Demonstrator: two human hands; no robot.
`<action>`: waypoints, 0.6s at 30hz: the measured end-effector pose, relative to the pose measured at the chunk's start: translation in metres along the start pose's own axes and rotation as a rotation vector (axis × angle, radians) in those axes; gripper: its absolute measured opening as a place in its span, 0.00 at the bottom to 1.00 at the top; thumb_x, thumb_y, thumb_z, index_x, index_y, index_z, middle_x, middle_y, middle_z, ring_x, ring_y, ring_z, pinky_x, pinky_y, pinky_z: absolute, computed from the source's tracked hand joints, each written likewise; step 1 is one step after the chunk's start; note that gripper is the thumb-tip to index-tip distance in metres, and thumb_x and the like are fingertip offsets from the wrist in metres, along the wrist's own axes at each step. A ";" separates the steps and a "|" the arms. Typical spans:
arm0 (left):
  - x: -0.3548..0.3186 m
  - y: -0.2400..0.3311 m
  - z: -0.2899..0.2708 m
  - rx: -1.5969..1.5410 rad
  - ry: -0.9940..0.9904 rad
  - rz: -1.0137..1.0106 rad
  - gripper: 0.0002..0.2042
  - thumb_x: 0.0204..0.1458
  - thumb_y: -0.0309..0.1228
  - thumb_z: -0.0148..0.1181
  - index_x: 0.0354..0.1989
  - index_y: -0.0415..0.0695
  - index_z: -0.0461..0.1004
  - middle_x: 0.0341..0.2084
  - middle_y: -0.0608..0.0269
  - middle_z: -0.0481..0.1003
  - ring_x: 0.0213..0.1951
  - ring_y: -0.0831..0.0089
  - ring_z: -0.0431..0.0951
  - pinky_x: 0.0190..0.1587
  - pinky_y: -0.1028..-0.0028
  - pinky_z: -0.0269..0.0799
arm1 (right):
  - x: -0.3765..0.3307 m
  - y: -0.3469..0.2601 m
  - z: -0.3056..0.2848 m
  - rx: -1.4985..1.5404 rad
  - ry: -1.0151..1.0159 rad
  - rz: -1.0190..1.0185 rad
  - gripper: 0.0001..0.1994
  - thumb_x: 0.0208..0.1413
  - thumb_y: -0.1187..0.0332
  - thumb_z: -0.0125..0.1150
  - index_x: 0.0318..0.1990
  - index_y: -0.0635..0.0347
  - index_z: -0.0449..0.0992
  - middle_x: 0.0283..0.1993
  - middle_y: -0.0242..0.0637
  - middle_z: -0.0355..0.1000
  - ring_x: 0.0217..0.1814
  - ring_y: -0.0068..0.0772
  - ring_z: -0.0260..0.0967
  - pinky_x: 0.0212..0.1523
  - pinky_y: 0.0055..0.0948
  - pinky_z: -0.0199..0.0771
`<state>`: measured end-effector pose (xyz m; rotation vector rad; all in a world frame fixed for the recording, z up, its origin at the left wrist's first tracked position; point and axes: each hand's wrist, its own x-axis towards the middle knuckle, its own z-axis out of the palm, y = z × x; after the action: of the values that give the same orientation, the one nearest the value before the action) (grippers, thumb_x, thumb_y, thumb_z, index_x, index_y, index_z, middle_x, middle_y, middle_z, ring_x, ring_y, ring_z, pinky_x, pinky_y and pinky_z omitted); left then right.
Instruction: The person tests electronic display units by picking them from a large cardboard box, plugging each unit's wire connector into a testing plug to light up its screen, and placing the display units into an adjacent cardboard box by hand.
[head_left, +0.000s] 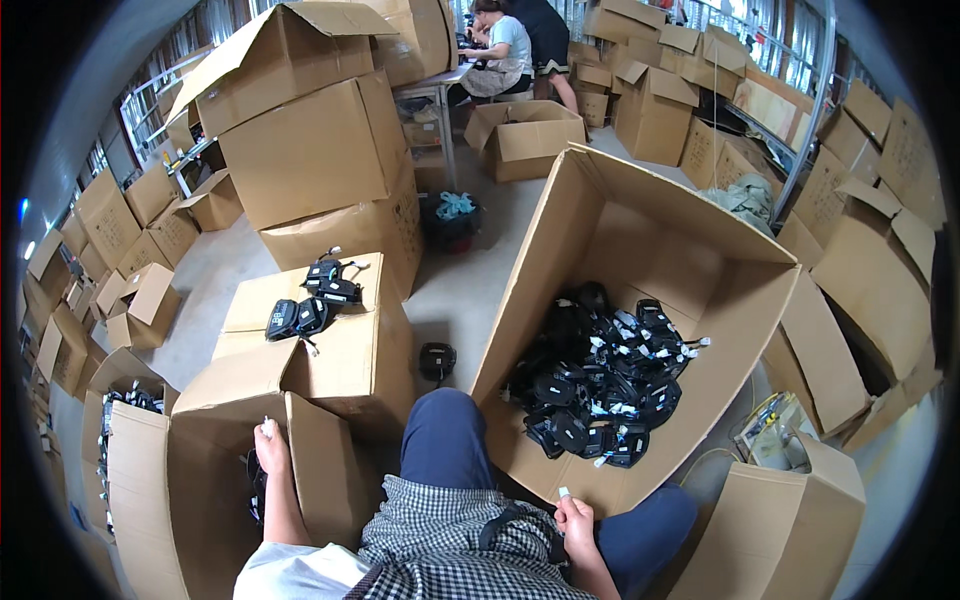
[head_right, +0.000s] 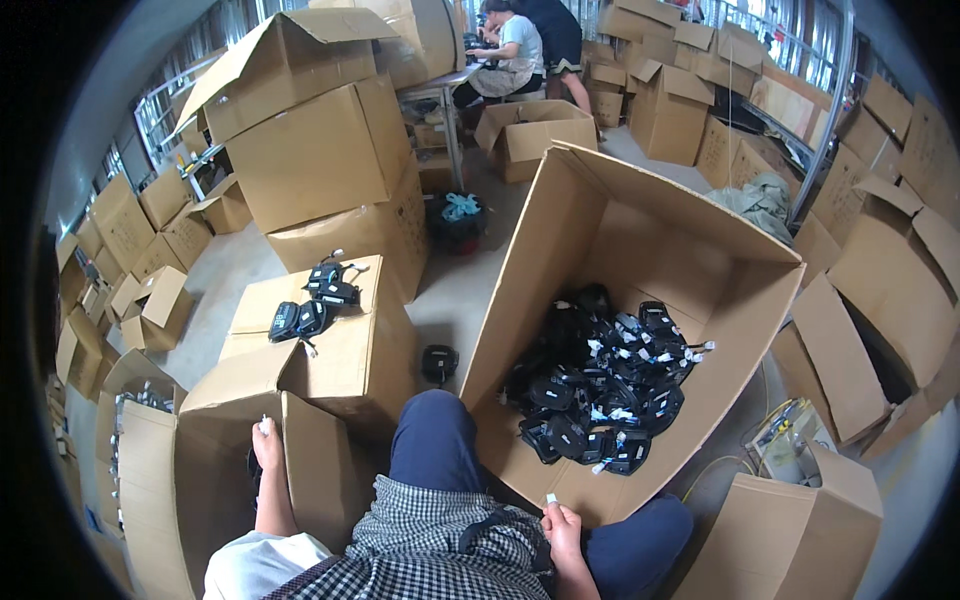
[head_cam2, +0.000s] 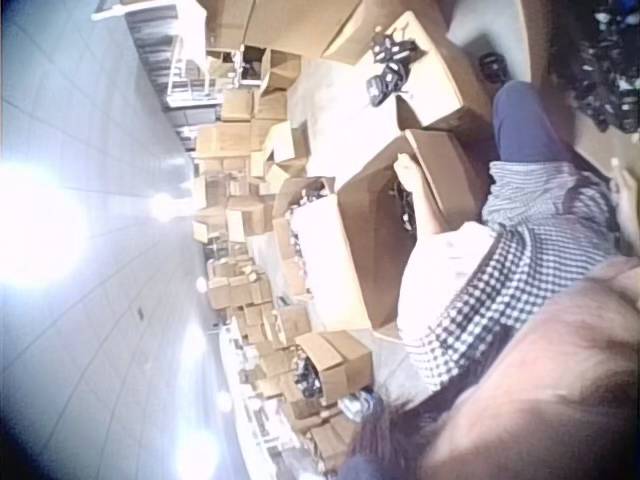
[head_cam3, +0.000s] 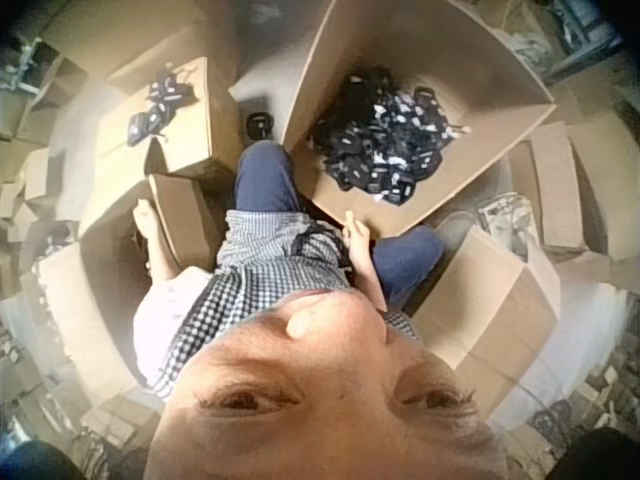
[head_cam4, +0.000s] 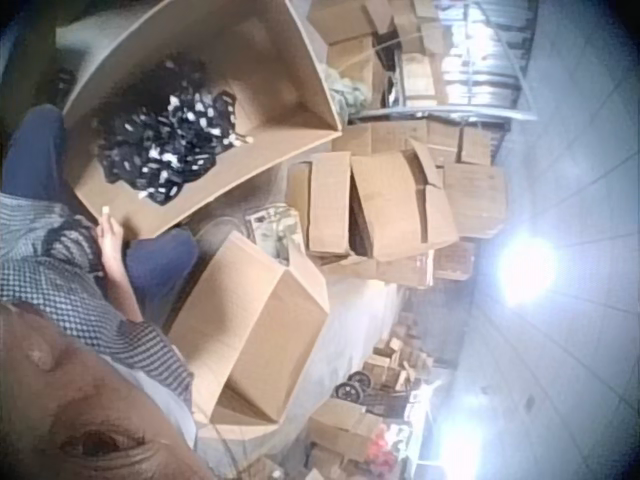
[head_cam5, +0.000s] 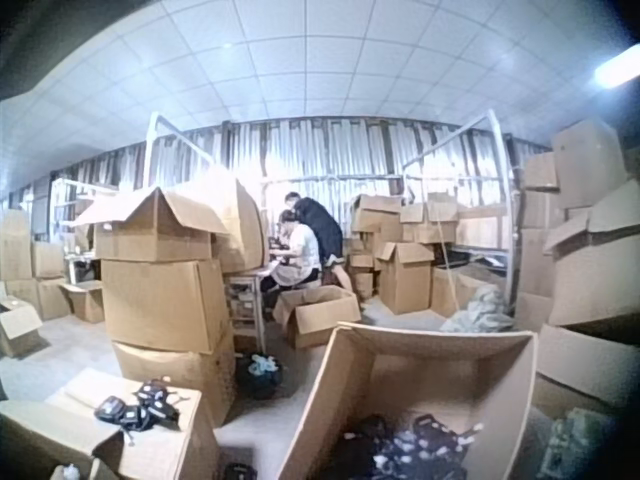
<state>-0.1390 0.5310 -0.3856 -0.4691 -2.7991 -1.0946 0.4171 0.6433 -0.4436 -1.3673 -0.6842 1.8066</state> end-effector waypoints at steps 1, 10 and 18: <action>0.003 -0.001 0.004 -0.024 -0.027 0.012 0.19 0.55 0.44 0.54 0.44 0.38 0.69 0.37 0.47 0.76 0.40 0.55 0.76 0.43 0.62 0.70 | -0.001 0.001 -0.001 0.005 0.000 -0.002 0.14 0.62 0.61 0.52 0.29 0.61 0.70 0.17 0.26 0.60 0.14 0.15 0.50 0.14 0.17 0.46; 0.005 0.000 0.009 0.242 -0.171 0.015 0.24 0.52 0.44 0.59 0.53 0.41 0.67 0.52 0.43 0.67 0.53 0.49 0.69 0.53 0.58 0.65 | -0.010 0.008 -0.006 -0.076 0.021 -0.013 0.16 0.64 0.60 0.49 0.27 0.60 0.70 0.15 0.27 0.60 0.13 0.15 0.51 0.14 0.18 0.47; -0.036 0.194 0.065 0.110 0.250 0.828 0.18 0.54 0.30 0.58 0.53 0.40 0.69 0.57 0.41 0.63 0.61 0.50 0.60 0.62 0.57 0.56 | 0.064 -0.037 -0.032 -0.069 -0.012 -0.060 0.15 0.64 0.64 0.49 0.28 0.63 0.72 0.18 0.25 0.63 0.20 0.13 0.55 0.21 0.18 0.53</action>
<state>-0.0420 0.7004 -0.3157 -1.2213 -2.0731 -0.7286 0.4480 0.7161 -0.4590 -1.3676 -0.7919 1.7601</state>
